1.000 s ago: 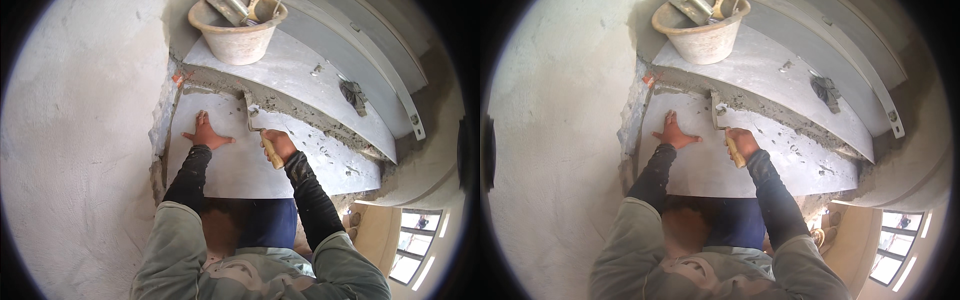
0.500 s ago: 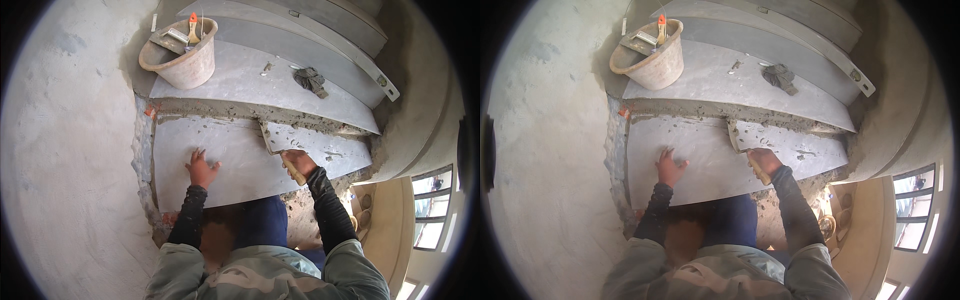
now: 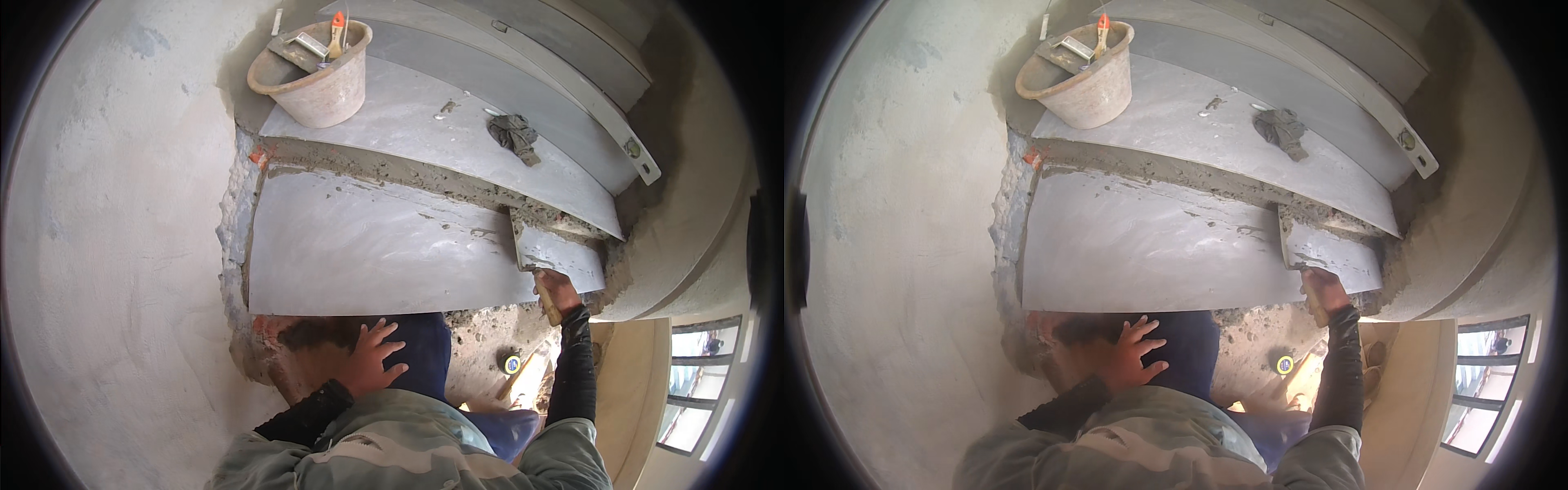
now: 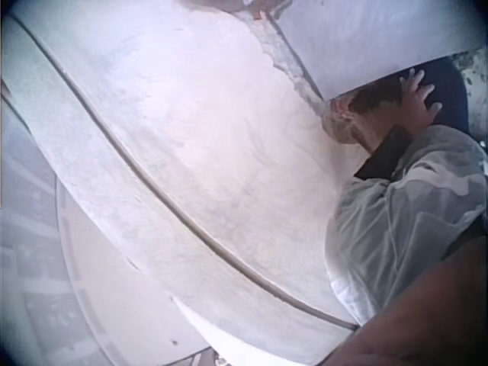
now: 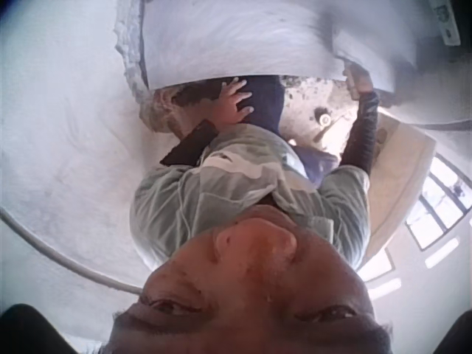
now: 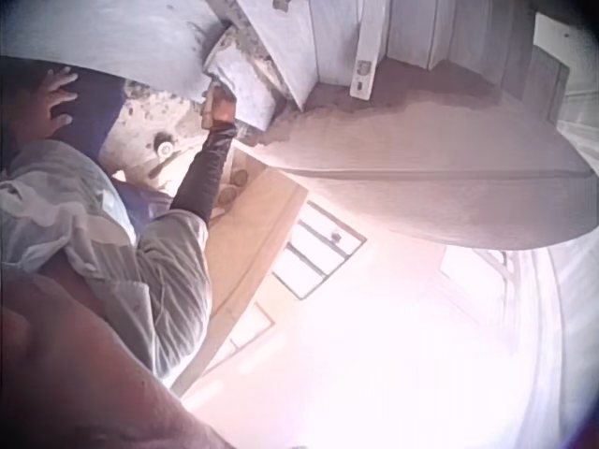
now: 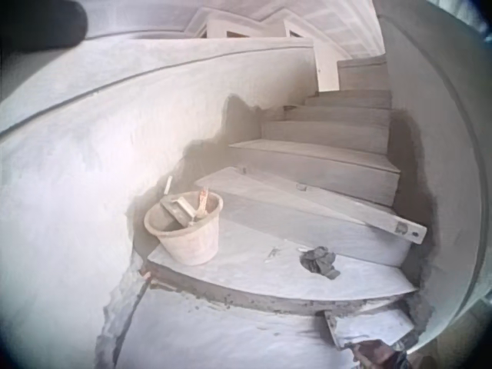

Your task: The person applies cement to a stair step, positions a marble tile, and uses a mallet to level it. They then measure the dimensions of the next section using a tape measure.

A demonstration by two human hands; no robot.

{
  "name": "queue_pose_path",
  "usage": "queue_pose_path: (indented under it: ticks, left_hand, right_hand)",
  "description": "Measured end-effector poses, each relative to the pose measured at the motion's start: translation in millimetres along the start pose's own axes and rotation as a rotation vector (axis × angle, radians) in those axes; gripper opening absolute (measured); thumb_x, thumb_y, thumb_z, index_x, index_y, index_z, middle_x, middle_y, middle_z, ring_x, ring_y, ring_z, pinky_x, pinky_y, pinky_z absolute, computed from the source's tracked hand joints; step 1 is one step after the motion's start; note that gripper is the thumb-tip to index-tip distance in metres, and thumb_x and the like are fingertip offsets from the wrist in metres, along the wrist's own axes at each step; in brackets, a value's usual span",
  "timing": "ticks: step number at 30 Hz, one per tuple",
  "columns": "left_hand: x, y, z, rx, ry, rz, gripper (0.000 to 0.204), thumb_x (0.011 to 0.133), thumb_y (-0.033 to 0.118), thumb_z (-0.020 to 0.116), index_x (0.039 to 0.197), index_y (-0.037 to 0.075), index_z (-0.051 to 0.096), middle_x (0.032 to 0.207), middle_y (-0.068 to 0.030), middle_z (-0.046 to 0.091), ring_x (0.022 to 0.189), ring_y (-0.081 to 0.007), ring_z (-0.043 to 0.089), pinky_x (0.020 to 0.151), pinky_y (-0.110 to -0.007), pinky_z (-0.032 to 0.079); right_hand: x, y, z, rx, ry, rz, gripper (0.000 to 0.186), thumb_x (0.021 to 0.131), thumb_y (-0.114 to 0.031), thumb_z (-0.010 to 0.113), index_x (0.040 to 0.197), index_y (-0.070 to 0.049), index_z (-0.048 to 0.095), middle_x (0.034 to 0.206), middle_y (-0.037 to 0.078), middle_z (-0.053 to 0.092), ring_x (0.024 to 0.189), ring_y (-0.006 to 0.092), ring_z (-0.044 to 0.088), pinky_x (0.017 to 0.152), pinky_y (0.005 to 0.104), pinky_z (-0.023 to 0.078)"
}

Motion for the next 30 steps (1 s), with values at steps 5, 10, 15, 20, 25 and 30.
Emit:
queue_pose_path:
  ticks: [5, 10, 15, 20, 25, 30]
  left_hand:
    - [-0.2, -11.1, -16.6, 0.054, 0.039, -0.074, 0.047, 0.086, 0.037, 0.079, 0.121, 0.008, 0.071, 0.151, -0.0169, 0.048, 0.148, -0.0395, 0.036, 0.122, -0.061, 0.018]
    - [6.9, -14.5, -22.3, 0.090, 0.000, -0.087, 0.047, 0.082, 0.031, 0.082, 0.118, 0.003, 0.072, 0.148, -0.0223, 0.048, 0.144, -0.0430, 0.037, 0.122, -0.057, 0.024]
    - [25.4, 1.7, -15.1, 0.097, -0.076, -0.075, 0.048, 0.080, 0.028, 0.081, 0.119, 0.002, 0.072, 0.149, -0.0240, 0.047, 0.143, -0.0435, 0.039, 0.119, -0.055, 0.029]
    - [29.2, 0.2, -9.6, 0.140, -0.133, -0.040, 0.049, 0.080, 0.027, 0.081, 0.120, 0.001, 0.071, 0.149, -0.0255, 0.048, 0.141, -0.0439, 0.042, 0.119, -0.054, 0.029]
    - [33.7, 6.0, -1.9, 0.162, -0.129, -0.040, 0.050, 0.080, 0.027, 0.080, 0.121, 0.000, 0.069, 0.149, -0.0251, 0.048, 0.141, -0.0425, 0.043, 0.117, -0.052, 0.034]
    - [24.5, 2.3, 5.7, 0.199, -0.204, -0.046, 0.047, 0.083, 0.026, 0.077, 0.120, -0.002, 0.069, 0.148, -0.0246, 0.050, 0.140, -0.0410, 0.045, 0.114, -0.050, 0.038]
  right_hand:
    - [-17.5, 35.5, -69.0, -0.067, 0.015, -0.041, 0.030, 0.102, -0.032, 0.054, 0.106, -0.004, 0.064, 0.074, 0.006, 0.063, 0.051, 0.0151, 0.059, 0.043, 0.0326, 0.050]
    - [-42.7, 51.4, -101.6, -0.170, 0.145, -0.102, 0.028, 0.099, -0.030, 0.058, 0.098, -0.003, 0.067, 0.075, 0.009, 0.066, 0.059, 0.0191, 0.061, 0.057, 0.0352, 0.053]
    - [-43.3, 97.1, -152.3, -0.621, 0.283, -0.489, 0.025, 0.099, -0.024, 0.058, 0.100, -0.001, 0.066, 0.090, 0.015, 0.067, 0.082, 0.0309, 0.065, 0.077, 0.0402, 0.052]
    - [-73.6, 81.3, -191.0, -0.405, 0.387, -0.210, 0.033, 0.094, -0.032, 0.061, 0.097, 0.001, 0.065, 0.079, 0.011, 0.063, 0.080, 0.0190, 0.062, 0.080, 0.0401, 0.051]
    - [-121.2, 110.2, -189.1, -0.522, 0.654, 0.022, 0.043, 0.085, -0.036, 0.073, 0.116, -0.007, 0.071, 0.097, 0.019, 0.074, 0.089, 0.0330, 0.073, 0.083, 0.0438, 0.056]
    - [-201.2, 180.5, -143.7, -0.603, 0.894, 0.093, 0.045, 0.082, -0.032, 0.074, 0.123, -0.014, 0.069, 0.115, 0.018, 0.070, 0.100, 0.0379, 0.068, 0.088, 0.0465, 0.055]
Point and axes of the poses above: each hand's wrist, its own x-axis towards the middle knuckle, its own z-axis out of the palm, y = z × x, the point moved 7 cm from there along x, towards the middle knuckle
